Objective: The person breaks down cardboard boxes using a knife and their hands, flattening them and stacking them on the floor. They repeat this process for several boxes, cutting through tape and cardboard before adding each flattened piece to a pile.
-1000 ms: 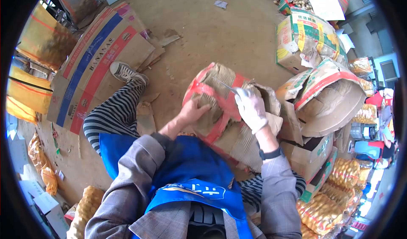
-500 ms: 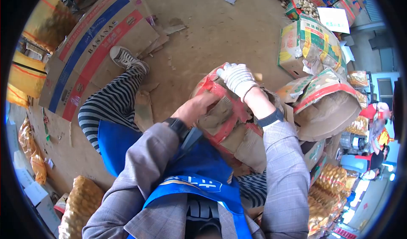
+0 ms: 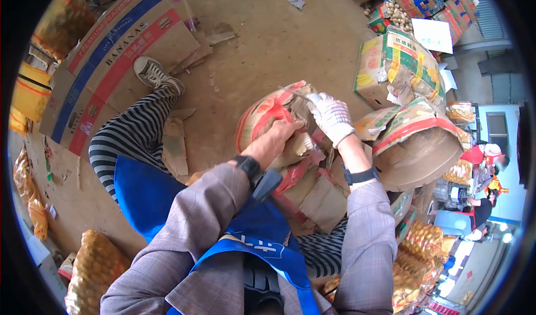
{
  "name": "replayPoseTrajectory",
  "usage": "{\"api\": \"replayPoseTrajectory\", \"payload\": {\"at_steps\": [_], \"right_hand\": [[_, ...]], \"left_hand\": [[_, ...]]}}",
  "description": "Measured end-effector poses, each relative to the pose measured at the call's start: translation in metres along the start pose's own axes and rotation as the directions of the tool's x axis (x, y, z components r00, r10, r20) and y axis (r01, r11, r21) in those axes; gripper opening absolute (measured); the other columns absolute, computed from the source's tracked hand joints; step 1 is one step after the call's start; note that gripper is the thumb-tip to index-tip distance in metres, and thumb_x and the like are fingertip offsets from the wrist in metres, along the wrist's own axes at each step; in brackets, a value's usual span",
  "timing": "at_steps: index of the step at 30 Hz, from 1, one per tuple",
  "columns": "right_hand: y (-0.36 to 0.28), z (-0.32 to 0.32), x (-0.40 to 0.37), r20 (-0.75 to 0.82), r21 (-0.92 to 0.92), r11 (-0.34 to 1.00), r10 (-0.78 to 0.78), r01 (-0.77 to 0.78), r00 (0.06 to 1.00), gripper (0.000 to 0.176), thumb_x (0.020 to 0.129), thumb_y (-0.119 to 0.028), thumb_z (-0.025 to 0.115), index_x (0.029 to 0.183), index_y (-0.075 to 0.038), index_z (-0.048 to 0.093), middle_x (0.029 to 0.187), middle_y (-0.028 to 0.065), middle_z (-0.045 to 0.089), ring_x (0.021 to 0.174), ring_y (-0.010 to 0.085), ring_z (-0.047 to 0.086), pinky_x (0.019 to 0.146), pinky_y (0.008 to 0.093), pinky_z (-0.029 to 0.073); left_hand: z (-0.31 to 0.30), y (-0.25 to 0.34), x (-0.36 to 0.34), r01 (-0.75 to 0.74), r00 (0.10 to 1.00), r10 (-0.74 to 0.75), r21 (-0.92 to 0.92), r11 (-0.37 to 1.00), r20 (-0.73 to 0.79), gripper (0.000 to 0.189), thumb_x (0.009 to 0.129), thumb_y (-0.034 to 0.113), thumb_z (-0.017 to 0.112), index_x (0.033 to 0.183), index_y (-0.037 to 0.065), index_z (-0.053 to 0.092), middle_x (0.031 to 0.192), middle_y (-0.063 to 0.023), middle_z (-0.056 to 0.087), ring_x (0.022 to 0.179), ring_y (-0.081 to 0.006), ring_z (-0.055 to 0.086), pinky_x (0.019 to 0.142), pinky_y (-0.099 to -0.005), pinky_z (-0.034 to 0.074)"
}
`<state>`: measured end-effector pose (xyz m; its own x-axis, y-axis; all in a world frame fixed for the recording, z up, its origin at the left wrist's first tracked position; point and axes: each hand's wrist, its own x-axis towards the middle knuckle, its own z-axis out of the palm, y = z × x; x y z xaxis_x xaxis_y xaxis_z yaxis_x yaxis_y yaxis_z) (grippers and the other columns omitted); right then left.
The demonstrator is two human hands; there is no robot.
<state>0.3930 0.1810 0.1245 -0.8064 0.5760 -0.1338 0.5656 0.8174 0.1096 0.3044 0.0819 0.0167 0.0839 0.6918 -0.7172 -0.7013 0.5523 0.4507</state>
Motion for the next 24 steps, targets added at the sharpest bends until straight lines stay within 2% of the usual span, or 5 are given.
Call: {"api": "replayPoseTrajectory", "payload": {"at_steps": [7,16,19,21,24], "right_hand": [[-0.009,-0.032,0.002,0.240,-0.235,0.834,-0.448,0.499,0.861,0.020,0.081,-0.019,0.057,0.100,-0.020,0.060,0.087,0.0068,0.059,0.082,0.0249,0.062,0.066,0.0399,0.050],[-0.063,-0.045,0.036,0.508,-0.335,0.757,-0.355,0.560,0.784,0.018,0.079,-0.017,0.058,0.087,-0.007,0.071,0.084,0.0112,0.070,0.079,0.0259,0.069,0.067,0.0422,0.055],[-0.085,-0.062,0.035,0.542,-0.347,0.760,-0.316,0.550,0.779,0.016,0.080,-0.014,0.057,0.086,-0.009,0.070,0.084,0.0121,0.069,0.080,0.0274,0.068,0.064,0.0411,0.055],[-0.083,-0.004,0.035,0.515,-0.415,0.691,-0.357,0.592,0.779,0.018,0.079,-0.016,0.056,0.085,-0.007,0.070,0.086,0.0120,0.069,0.077,0.0268,0.069,0.062,0.0406,0.054],[-0.068,-0.019,0.034,0.432,-0.282,0.864,-0.275,0.418,0.859,0.017,0.078,-0.014,0.055,0.085,-0.007,0.069,0.086,0.0151,0.068,0.078,0.0277,0.068,0.064,0.0407,0.053]], "left_hand": [[-0.015,-0.043,-0.027,-0.340,0.940,0.340,-0.008,0.940,-0.021,0.021,0.090,0.019,0.060,0.090,-0.001,0.064,0.078,-0.0056,0.065,0.068,-0.0123,0.061,0.059,-0.0287,0.050],[-0.015,-0.055,-0.020,-0.356,0.875,0.451,0.400,0.845,-0.174,0.028,0.086,0.023,0.061,0.072,-0.001,0.063,0.056,-0.0115,0.057,0.055,-0.0173,0.058,0.056,-0.0357,0.046],[-0.004,-0.044,-0.047,-0.439,0.879,0.468,0.224,0.870,-0.095,0.024,0.088,0.017,0.060,0.072,0.000,0.064,0.056,-0.0084,0.060,0.049,-0.0160,0.056,0.048,-0.0332,0.043],[0.016,-0.057,-0.061,-0.645,0.572,0.811,0.677,0.354,0.121,0.018,0.084,0.016,0.061,0.075,0.001,0.065,0.062,-0.0175,0.062,0.056,-0.0283,0.061,0.055,-0.0390,0.047],[0.006,-0.035,-0.078,-0.604,0.706,0.688,0.650,0.462,0.167,0.015,0.082,0.015,0.061,0.089,0.003,0.069,0.072,-0.0215,0.063,0.067,-0.0309,0.065,0.064,-0.0385,0.050]]}}
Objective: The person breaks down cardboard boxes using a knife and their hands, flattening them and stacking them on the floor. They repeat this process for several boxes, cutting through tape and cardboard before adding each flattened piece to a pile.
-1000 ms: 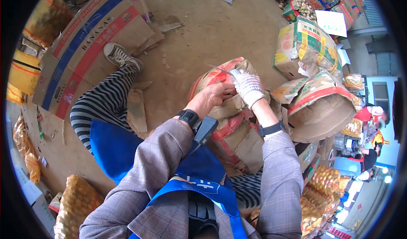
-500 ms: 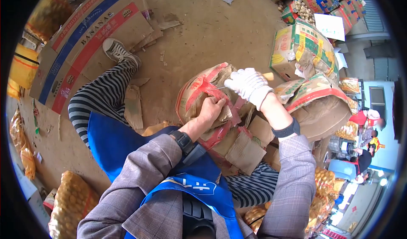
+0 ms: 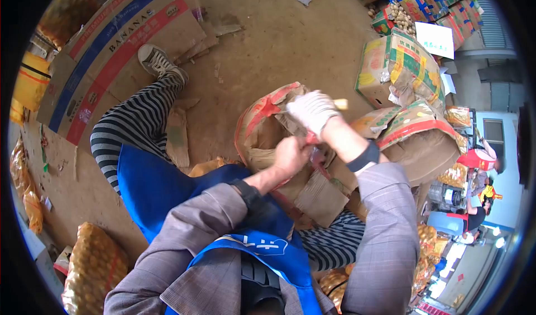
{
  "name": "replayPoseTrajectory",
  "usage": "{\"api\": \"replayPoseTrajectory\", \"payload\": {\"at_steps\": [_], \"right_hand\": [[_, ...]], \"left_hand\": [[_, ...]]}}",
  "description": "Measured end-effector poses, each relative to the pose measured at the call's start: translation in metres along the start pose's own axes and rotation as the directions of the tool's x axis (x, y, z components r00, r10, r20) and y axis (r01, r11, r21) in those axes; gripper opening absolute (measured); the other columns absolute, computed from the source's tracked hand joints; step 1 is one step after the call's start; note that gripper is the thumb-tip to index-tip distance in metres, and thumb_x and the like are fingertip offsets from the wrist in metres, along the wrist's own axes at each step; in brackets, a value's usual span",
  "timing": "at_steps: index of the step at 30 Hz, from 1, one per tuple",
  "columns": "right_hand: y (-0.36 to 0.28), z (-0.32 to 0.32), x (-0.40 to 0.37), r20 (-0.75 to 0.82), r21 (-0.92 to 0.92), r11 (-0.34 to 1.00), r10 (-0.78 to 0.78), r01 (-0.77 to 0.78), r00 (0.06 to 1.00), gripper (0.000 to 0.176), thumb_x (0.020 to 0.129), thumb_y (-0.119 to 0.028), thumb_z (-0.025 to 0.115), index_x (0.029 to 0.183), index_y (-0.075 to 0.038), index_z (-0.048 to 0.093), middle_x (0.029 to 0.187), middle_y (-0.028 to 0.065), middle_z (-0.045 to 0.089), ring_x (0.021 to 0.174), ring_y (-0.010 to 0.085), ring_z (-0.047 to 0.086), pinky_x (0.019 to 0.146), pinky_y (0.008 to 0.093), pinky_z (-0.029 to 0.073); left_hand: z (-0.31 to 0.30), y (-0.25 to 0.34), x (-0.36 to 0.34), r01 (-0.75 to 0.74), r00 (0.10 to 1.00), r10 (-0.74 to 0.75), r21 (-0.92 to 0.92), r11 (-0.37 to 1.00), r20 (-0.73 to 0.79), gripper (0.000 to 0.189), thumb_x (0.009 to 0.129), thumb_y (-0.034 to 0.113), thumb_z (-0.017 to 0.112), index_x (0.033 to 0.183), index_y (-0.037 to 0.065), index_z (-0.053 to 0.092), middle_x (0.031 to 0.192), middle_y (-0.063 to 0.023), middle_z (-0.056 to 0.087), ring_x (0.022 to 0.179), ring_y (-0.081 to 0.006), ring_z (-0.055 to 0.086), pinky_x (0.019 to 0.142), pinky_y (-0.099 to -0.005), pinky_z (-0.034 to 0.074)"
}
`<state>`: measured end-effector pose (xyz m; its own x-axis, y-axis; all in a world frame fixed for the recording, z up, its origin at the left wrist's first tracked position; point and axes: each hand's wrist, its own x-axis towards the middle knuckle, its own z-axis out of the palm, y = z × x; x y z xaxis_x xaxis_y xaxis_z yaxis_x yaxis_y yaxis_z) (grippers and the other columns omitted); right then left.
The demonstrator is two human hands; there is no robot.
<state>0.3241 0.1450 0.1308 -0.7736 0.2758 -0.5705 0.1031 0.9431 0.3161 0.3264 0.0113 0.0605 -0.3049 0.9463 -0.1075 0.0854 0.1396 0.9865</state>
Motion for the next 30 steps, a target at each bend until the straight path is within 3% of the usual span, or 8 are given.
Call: {"api": "replayPoseTrajectory", "payload": {"at_steps": [8,9,10,12,21,23,25,30], "right_hand": [[0.067,0.136,-0.177,-0.035,0.884,0.338,0.735,-0.322,0.677,0.018,0.089,-0.023,0.056,0.089,-0.005,0.059,0.068,0.0132,0.056,0.062,0.0239,0.054,0.060,0.0395,0.044],[0.045,0.186,-0.183,0.193,0.941,-0.328,0.714,0.078,0.673,0.019,0.086,-0.023,0.061,0.093,-0.006,0.061,0.072,0.0128,0.059,0.066,0.0209,0.057,0.062,0.0359,0.046],[0.021,0.173,-0.197,-0.019,0.894,0.358,0.633,-0.271,0.774,0.025,0.086,-0.026,0.063,0.101,-0.006,0.061,0.080,0.0113,0.063,0.072,0.0188,0.060,0.065,0.0335,0.047],[-0.019,0.191,-0.189,0.223,0.961,-0.004,0.601,-0.276,0.767,0.036,0.084,-0.033,0.067,0.104,-0.004,0.059,0.085,0.0147,0.064,0.076,0.0260,0.061,0.068,0.0379,0.047],[-0.043,0.131,-0.119,-0.111,0.745,0.626,0.457,-0.231,0.882,0.025,0.092,-0.032,0.043,0.098,-0.009,0.053,0.085,0.0169,0.061,0.081,0.0370,0.061,0.067,0.0471,0.047],[-0.041,0.112,-0.112,-0.111,0.636,0.740,0.370,-0.221,0.922,0.021,0.091,-0.026,0.043,0.098,-0.010,0.055,0.086,0.0151,0.060,0.078,0.0349,0.063,0.066,0.0460,0.050],[-0.039,0.112,-0.104,-0.088,0.573,0.795,0.301,-0.199,0.950,0.020,0.091,-0.024,0.043,0.098,-0.010,0.056,0.087,0.0146,0.061,0.079,0.0341,0.063,0.065,0.0460,0.050],[-0.055,0.110,-0.092,-0.019,0.431,0.864,0.297,-0.260,0.955,0.019,0.090,-0.018,0.045,0.096,-0.006,0.058,0.083,0.0155,0.066,0.076,0.0316,0.067,0.060,0.0430,0.053]], "left_hand": [[-0.081,-0.094,0.012,0.337,0.936,-0.310,-0.169,0.926,0.166,0.034,0.084,0.028,0.063,0.093,-0.005,0.067,0.075,-0.0103,0.067,0.069,-0.0162,0.063,0.063,-0.0324,0.050],[-0.099,-0.061,0.011,0.392,0.899,-0.378,-0.020,0.920,0.221,0.041,0.086,0.034,0.061,0.098,-0.005,0.065,0.079,-0.0092,0.066,0.070,-0.0158,0.063,0.063,-0.0319,0.050],[-0.107,-0.038,0.007,0.459,0.848,-0.428,-0.028,0.888,0.313,0.038,0.089,0.032,0.059,0.102,-0.003,0.064,0.085,-0.0087,0.066,0.072,-0.0144,0.063,0.064,-0.0293,0.051],[-0.109,-0.028,-0.004,0.378,0.813,-0.340,0.016,0.926,0.472,0.034,0.090,0.029,0.058,0.105,-0.001,0.062,0.090,-0.0082,0.065,0.072,-0.0135,0.063,0.064,-0.0273,0.052],[-0.082,-0.021,0.006,-0.129,0.527,-0.278,0.399,0.908,0.803,0.027,0.074,0.019,0.062,0.093,0.001,0.061,0.080,-0.0061,0.059,0.069,-0.0170,0.060,0.064,-0.0312,0.049],[-0.072,-0.026,0.004,-0.191,0.696,-0.060,0.264,0.945,0.716,0.030,0.077,0.027,0.064,0.091,0.000,0.063,0.080,-0.0047,0.060,0.070,-0.0156,0.057,0.064,-0.0307,0.045],[-0.064,-0.012,0.008,0.369,0.567,-0.498,0.338,0.866,0.656,0.034,0.077,0.031,0.066,0.090,-0.001,0.064,0.081,-0.0050,0.061,0.071,-0.0154,0.057,0.065,-0.0303,0.045],[-0.033,-0.035,0.012,0.266,0.627,-0.429,0.339,0.902,0.650,0.025,0.078,0.022,0.066,0.093,0.002,0.069,0.080,-0.0100,0.068,0.075,-0.0212,0.065,0.072,-0.0340,0.050]]}}
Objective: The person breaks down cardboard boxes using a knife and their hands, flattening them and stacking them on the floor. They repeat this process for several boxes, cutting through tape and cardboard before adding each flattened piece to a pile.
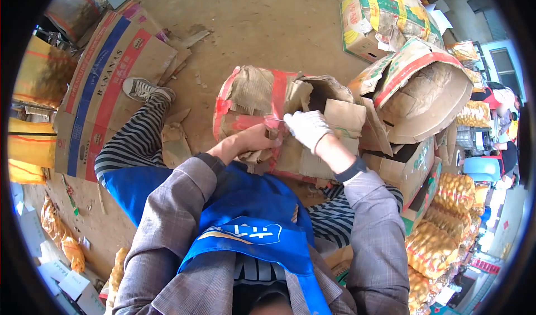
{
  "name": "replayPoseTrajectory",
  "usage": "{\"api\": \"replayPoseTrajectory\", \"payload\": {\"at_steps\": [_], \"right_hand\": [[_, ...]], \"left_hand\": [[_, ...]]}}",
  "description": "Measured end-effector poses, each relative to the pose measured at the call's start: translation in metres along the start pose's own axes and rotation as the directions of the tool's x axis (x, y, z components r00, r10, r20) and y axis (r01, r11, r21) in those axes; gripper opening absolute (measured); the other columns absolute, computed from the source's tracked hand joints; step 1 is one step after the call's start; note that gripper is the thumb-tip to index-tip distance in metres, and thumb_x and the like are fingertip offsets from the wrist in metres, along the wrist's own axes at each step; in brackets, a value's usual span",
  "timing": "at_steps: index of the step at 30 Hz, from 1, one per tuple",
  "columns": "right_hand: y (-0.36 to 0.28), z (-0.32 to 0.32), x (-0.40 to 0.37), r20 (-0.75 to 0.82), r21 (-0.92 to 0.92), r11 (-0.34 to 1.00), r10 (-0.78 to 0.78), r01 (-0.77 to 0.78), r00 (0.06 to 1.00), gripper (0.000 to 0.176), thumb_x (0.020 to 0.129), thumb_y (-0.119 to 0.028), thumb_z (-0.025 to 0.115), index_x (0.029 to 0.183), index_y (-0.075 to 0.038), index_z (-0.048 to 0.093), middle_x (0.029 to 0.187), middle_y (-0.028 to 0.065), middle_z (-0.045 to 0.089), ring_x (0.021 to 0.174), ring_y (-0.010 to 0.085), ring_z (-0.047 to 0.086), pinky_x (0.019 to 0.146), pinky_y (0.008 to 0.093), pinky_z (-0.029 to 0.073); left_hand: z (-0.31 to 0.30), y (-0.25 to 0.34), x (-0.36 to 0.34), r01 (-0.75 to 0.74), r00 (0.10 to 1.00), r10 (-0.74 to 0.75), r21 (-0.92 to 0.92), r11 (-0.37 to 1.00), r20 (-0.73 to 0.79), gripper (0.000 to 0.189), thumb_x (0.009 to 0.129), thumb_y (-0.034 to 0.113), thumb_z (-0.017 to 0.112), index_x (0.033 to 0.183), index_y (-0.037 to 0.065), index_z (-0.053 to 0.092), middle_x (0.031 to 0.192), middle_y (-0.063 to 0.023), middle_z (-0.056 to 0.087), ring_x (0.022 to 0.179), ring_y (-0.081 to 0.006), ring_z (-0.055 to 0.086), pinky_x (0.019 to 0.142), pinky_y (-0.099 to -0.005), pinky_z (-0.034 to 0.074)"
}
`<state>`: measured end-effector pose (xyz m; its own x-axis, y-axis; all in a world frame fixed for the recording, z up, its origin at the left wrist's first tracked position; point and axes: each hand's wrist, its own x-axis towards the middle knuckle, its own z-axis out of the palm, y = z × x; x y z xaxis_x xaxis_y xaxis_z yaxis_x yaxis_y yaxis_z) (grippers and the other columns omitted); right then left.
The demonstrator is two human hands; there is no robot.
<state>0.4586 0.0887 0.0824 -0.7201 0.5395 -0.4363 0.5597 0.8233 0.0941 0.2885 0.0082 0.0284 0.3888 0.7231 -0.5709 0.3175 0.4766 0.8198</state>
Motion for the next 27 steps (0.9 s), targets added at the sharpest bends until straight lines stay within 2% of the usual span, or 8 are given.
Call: {"api": "replayPoseTrajectory", "payload": {"at_steps": [4,5,9,11,14,19,24,27], "right_hand": [[0.000,0.066,0.037,-0.028,0.046,0.989,0.141,-0.139,0.990,0.023,0.092,-0.018,0.041,0.095,-0.004,0.059,0.088,0.0169,0.067,0.076,0.0324,0.067,0.062,0.0451,0.053],[0.008,0.066,0.042,-0.039,0.089,0.981,0.176,-0.172,0.984,0.026,0.093,-0.018,0.040,0.096,-0.003,0.060,0.090,0.0174,0.067,0.080,0.0327,0.067,0.065,0.0453,0.053],[0.060,0.011,0.010,0.226,0.417,0.906,-0.030,-0.069,0.974,0.028,0.094,-0.025,0.043,0.101,-0.006,0.063,0.092,0.0125,0.068,0.090,0.0271,0.064,0.077,0.0394,0.049],[0.095,0.015,-0.026,0.191,0.698,0.664,0.189,-0.269,0.963,0.028,0.092,-0.022,0.048,0.110,-0.006,0.062,0.096,0.0107,0.067,0.098,0.0227,0.062,0.083,0.0354,0.046],[0.131,0.105,-0.056,-0.054,0.759,0.649,-0.008,0.046,0.998,0.043,0.083,-0.023,0.059,0.123,-0.008,0.055,0.098,0.0124,0.064,0.088,0.0224,0.058,0.080,0.0365,0.045],[0.077,0.063,-0.109,0.307,0.638,0.675,0.217,-0.370,0.926,0.030,0.070,-0.021,0.070,0.093,-0.002,0.064,0.076,0.0189,0.063,0.069,0.0287,0.061,0.066,0.0406,0.046],[0.033,0.007,-0.152,-0.013,0.496,0.866,0.075,-0.058,0.997,0.030,0.075,-0.030,0.066,0.092,-0.005,0.062,0.083,0.0174,0.062,0.079,0.0355,0.061,0.070,0.0431,0.049],[0.005,-0.007,-0.157,0.062,0.462,0.887,-0.007,-0.022,0.998,0.034,0.078,-0.035,0.063,0.099,-0.008,0.061,0.096,0.0142,0.062,0.084,0.0347,0.060,0.072,0.0426,0.048]], "left_hand": [[0.055,-0.005,-0.035,-0.515,0.857,0.474,0.297,0.804,0.203,0.025,0.072,0.010,0.063,0.096,0.010,0.070,0.085,-0.0107,0.069,0.080,-0.0222,0.067,0.074,-0.0335,0.051],[0.059,-0.006,-0.048,-0.506,0.851,0.501,0.506,0.699,0.159,0.028,0.072,0.006,0.061,0.098,0.011,0.069,0.085,-0.0097,0.069,0.080,-0.0199,0.067,0.074,-0.0321,0.052],[0.020,-0.058,-0.061,-0.303,0.942,0.258,0.212,0.929,0.216,0.043,0.082,0.027,0.064,0.118,0.005,0.059,0.105,-0.0105,0.068,0.095,-0.0207,0.065,0.085,-0.0333,0.048],[0.012,-0.051,-0.065,-0.194,0.968,0.161,0.164,0.967,0.195,0.051,0.086,0.033,0.062,0.124,0.002,0.053,0.109,-0.0133,0.066,0.094,-0.0216,0.065,0.087,-0.0325,0.048],[0.015,-0.039,-0.055,-0.030,0.993,0.007,0.195,0.980,0.116,0.057,0.088,0.038,0.061,0.129,0.001,0.048,0.113,-0.0174,0.063,0.096,-0.0231,0.064,0.087,-0.0324,0.048],[0.011,-0.014,-0.041,-0.005,0.997,-0.015,0.241,0.971,0.078,0.043,0.091,0.031,0.056,0.121,0.001,0.054,0.113,-0.0135,0.063,0.103,-0.0257,0.060,0.087,-0.0354,0.047],[-0.009,-0.003,-0.008,-0.400,0.811,0.549,0.876,0.271,0.200,0.031,0.081,0.018,0.057,0.112,0.016,0.063,0.116,-0.0033,0.062,0.121,-0.0235,0.049,0.101,-0.0419,0.037],[-0.011,-0.052,0.026,-0.319,0.762,0.526,0.926,-0.203,0.378,0.026,0.074,0.021,0.061,0.099,0.018,0.067,0.113,-0.0004,0.062,0.122,-0.0214,0.045,0.105,-0.0470,0.029]]}}
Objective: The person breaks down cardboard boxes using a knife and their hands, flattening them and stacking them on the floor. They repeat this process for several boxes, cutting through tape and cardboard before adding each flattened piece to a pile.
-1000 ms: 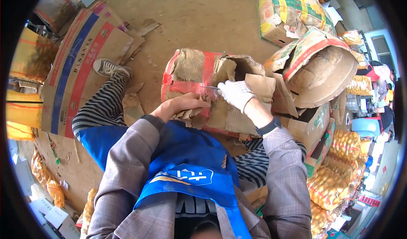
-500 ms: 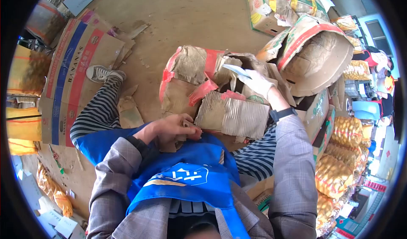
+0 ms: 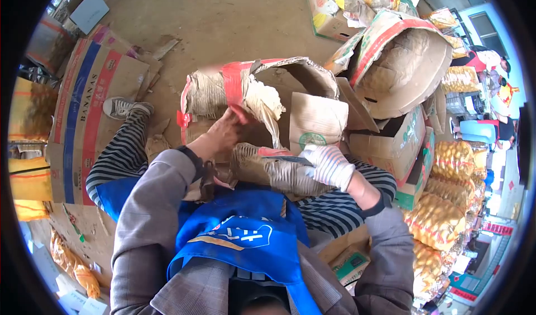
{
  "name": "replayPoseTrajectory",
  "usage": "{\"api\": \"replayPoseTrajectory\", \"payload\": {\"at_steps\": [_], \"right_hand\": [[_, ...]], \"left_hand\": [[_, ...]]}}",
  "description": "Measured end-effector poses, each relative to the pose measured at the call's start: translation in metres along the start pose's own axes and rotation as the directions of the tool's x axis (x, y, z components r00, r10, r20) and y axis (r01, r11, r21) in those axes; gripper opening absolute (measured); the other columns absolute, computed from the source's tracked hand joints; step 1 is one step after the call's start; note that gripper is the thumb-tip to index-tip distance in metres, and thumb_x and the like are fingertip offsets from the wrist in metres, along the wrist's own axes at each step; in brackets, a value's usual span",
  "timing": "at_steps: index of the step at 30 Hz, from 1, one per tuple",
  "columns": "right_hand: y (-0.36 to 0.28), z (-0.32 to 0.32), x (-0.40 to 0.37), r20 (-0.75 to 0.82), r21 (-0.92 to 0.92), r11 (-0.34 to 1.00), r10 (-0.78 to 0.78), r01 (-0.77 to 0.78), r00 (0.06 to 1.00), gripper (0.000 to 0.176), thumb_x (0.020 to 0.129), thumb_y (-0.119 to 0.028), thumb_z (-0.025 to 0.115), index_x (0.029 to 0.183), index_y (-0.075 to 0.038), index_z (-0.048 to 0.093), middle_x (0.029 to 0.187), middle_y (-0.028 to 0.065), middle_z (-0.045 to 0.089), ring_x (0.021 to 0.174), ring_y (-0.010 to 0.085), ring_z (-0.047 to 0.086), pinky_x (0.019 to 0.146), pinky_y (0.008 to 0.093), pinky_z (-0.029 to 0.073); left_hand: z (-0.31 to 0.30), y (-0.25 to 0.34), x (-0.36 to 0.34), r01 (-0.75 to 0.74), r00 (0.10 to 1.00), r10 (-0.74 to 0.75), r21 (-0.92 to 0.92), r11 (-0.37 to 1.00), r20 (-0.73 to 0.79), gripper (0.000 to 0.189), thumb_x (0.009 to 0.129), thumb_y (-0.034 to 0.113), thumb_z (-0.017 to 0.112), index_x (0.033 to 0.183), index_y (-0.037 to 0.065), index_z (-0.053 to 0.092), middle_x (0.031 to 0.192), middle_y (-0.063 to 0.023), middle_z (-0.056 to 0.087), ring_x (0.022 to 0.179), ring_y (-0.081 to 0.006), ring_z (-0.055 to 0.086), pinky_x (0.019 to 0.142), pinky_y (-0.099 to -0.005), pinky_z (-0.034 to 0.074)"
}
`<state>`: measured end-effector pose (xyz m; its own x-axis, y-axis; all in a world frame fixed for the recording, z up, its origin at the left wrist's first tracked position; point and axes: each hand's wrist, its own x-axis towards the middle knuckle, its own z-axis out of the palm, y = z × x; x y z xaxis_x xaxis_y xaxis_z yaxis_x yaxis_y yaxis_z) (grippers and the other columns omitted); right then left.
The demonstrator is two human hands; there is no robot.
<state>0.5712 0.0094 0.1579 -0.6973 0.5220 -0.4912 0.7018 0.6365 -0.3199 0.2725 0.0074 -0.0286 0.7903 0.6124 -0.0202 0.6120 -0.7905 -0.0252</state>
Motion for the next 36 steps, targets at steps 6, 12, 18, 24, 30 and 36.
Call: {"api": "replayPoseTrajectory", "payload": {"at_steps": [6,12,18,24,30,36], "right_hand": [[0.029,0.018,0.009,-0.006,-0.184,0.960,0.214,-0.211,0.977,0.035,0.080,-0.034,0.058,0.103,-0.007,0.060,0.098,0.0162,0.063,0.090,0.0331,0.062,0.076,0.0436,0.049],[0.065,0.025,0.033,-0.135,-0.105,0.972,0.195,-0.210,0.971,0.036,0.075,-0.035,0.065,0.098,-0.007,0.062,0.090,0.0162,0.063,0.085,0.0351,0.062,0.074,0.0452,0.049],[0.028,0.002,0.031,-0.152,-0.132,0.988,0.064,-0.084,0.986,0.036,0.079,-0.038,0.061,0.097,-0.007,0.062,0.095,0.0151,0.061,0.084,0.0333,0.061,0.071,0.0440,0.049],[0.001,-0.016,0.039,-0.332,-0.077,0.997,-0.048,0.024,0.942,0.033,0.082,-0.038,0.060,0.097,-0.009,0.062,0.098,0.0137,0.060,0.081,0.0327,0.061,0.069,0.0425,0.049],[-0.001,-0.045,0.051,-0.552,-0.268,0.958,-0.238,0.100,0.799,0.024,0.075,-0.031,0.068,0.089,-0.012,0.063,0.083,0.0075,0.059,0.069,0.0280,0.060,0.060,0.0397,0.048],[0.023,0.015,0.063,-0.289,-0.557,0.830,-0.241,0.042,0.926,0.006,0.080,-0.019,0.056,0.084,-0.015,0.058,0.079,0.0053,0.054,0.062,0.0238,0.061,0.053,0.0391,0.048]], "left_hand": [[-0.074,-0.006,-0.050,-0.088,0.869,-0.133,-0.413,0.906,-0.477,0.024,0.062,0.018,0.074,0.058,0.006,0.054,0.070,-0.0086,0.052,0.079,-0.0277,0.056,0.092,-0.0469,0.044],[-0.125,-0.016,-0.162,0.424,0.815,-0.515,-0.331,0.843,-0.267,0.024,0.055,0.016,0.075,0.053,0.006,0.053,0.066,-0.0074,0.056,0.083,-0.0243,0.058,0.100,-0.0561,0.034],[-0.090,-0.027,-0.173,0.911,0.378,-0.920,-0.221,0.349,0.107,0.039,0.061,0.027,0.077,0.084,0.002,0.058,0.085,-0.0123,0.056,0.095,-0.0316,0.057,0.087,-0.0516,0.044],[-0.092,-0.077,-0.141,0.935,-0.042,-0.993,-0.354,0.000,-0.110,0.078,0.062,0.030,0.080,0.127,0.002,0.047,0.108,-0.0177,0.055,0.092,-0.0357,0.060,0.078,-0.0429,0.050],[-0.095,-0.108,-0.187,0.720,0.186,-0.938,-0.690,-0.072,0.292,0.038,0.073,0.032,0.075,0.092,-0.001,0.069,0.082,-0.0144,0.070,0.079,-0.0186,0.068,0.071,-0.0335,0.052],[-0.076,-0.069,-0.257,0.765,0.379,-0.910,-0.497,0.409,-0.166,0.039,0.079,0.023,0.068,0.109,-0.001,0.063,0.101,-0.0176,0.067,0.098,-0.0263,0.064,0.084,-0.0387,0.049]]}}
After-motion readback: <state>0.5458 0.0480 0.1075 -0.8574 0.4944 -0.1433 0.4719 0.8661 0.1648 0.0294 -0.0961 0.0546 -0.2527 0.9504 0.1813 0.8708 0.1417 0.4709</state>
